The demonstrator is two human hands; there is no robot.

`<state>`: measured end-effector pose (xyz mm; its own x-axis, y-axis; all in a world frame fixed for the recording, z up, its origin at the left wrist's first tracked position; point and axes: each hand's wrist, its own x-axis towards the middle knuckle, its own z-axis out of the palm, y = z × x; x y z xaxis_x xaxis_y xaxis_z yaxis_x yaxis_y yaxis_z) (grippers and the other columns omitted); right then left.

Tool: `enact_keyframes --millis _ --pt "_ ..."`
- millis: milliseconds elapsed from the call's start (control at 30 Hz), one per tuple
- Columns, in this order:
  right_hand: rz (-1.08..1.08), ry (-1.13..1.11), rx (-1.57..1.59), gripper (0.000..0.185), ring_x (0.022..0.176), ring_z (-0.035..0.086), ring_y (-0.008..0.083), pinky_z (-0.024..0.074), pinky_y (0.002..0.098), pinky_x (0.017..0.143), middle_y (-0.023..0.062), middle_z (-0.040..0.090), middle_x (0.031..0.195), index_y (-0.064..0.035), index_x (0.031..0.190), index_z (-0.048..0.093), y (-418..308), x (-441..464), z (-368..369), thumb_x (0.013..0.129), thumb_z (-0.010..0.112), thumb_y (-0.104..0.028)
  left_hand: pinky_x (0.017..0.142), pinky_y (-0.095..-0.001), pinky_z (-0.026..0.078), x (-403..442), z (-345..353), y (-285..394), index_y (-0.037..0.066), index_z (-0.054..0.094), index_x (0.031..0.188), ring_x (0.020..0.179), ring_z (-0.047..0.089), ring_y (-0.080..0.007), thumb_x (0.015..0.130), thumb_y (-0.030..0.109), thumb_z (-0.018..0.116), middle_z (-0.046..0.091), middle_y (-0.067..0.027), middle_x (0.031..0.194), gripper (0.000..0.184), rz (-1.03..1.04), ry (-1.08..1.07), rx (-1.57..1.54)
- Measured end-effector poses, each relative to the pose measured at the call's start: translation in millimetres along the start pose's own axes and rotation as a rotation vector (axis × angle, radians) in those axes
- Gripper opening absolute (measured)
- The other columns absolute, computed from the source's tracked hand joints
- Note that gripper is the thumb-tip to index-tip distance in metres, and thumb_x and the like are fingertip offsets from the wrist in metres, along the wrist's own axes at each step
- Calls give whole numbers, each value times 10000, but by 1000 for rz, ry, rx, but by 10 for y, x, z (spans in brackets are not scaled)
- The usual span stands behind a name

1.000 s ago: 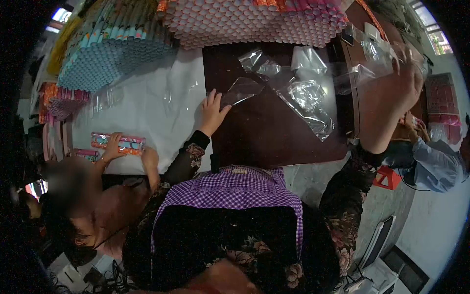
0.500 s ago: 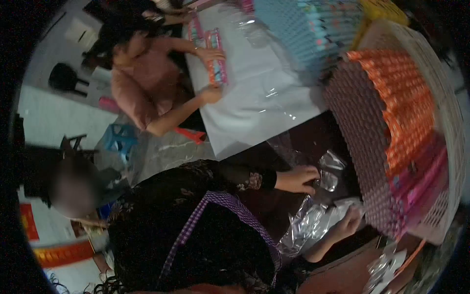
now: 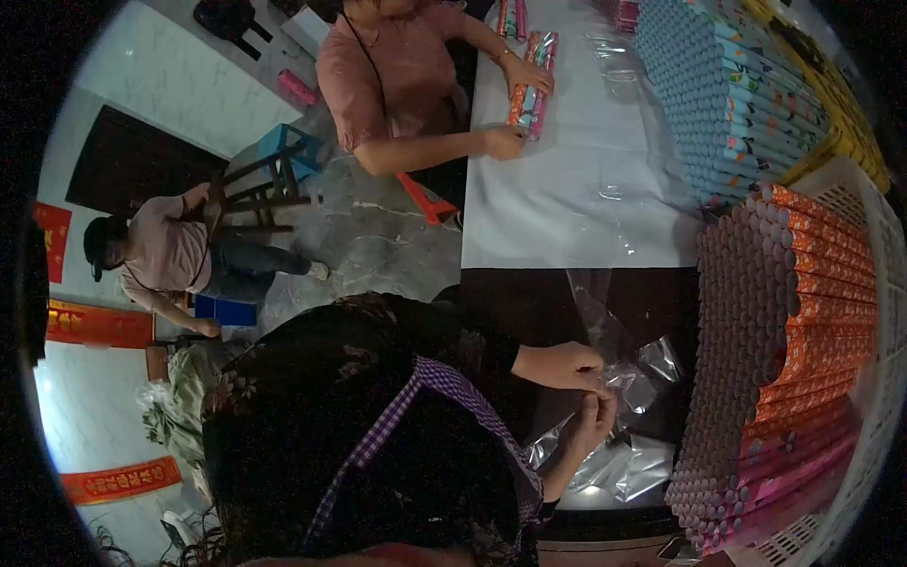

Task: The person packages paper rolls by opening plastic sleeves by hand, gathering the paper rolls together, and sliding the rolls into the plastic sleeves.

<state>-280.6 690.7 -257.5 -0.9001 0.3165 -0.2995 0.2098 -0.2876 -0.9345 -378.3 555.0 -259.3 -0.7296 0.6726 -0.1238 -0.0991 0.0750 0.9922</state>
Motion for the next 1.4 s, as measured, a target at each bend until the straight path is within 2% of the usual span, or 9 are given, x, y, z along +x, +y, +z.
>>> enact_keyframes --millis 300,433,633,833,900,1000,1133,1333,1400 --pt "-128 173 443 31 887 516 149 421 293 830 65 565 945 -48 880 534 -123 -336 65 880 562 -35 569 -298 476 -249 -37 134 6 501 815 667 595 -123 929 190 574 542 -63 696 228 -330 -188 -117" --pt "-151 240 325 31 843 506 151 406 274 779 81 563 911 -19 873 526 -5 -696 115 867 513 9 584 -264 468 -259 100 -199 25 491 944 664 557 -88 912 55 505 558 -50 791 47 -165 -217 -140" --pt "-284 388 702 62 782 492 145 390 271 741 52 535 817 -48 809 514 211 -1079 459 867 505 -27 660 -237 469 -351 -135 7 30 491 1030 798 565 -99 871 -29 481 551 -34 923 170 -220 -720 -194" --pt "-104 582 625 124 746 540 87 446 256 654 17 567 797 -39 981 544 528 -1347 1038 869 574 -81 690 -232 469 -386 -228 -196 -13 468 1152 769 560 -106 827 -96 450 548 -61 914 336 28 -731 -28" --pt "28 532 163 338 749 574 142 464 296 655 44 579 804 -5 1128 514 320 -1492 1132 845 632 -146 782 -250 472 -414 -267 -98 -7 449 1205 865 542 -117 843 -113 424 512 -65 1002 378 -149 -824 -39" --pt "-91 620 -278 360 779 616 263 475 369 699 154 638 850 27 1058 579 695 -1457 1220 809 667 -218 817 -251 478 -536 -251 0 6 435 1268 945 554 -123 846 -97 479 526 -76 1093 437 -40 -1019 -88" --pt "-146 855 -108 259 748 630 272 480 384 680 172 650 806 12 922 623 943 -1522 1307 813 650 -221 930 -294 441 -471 -251 353 10 402 1344 1080 543 -177 860 -17 551 499 -89 1270 507 -95 -1331 11" --pt "-213 937 -208 229 712 623 251 478 382 647 152 645 780 -2 904 622 1276 -1809 1223 824 642 -217 992 -461 397 810 -102 -1010 26 380 1381 1221 432 -379 893 322 617 353 -221 1395 618 666 -877 849" --pt "-197 924 -209 224 709 623 249 478 380 643 149 644 777 -5 900 622 1326 -1881 1275 824 642 -215 993 -490 389 862 -89 -1057 53 391 1379 1224 426 -393 859 339 640 387 -210 1376 643 623 -766 1034"
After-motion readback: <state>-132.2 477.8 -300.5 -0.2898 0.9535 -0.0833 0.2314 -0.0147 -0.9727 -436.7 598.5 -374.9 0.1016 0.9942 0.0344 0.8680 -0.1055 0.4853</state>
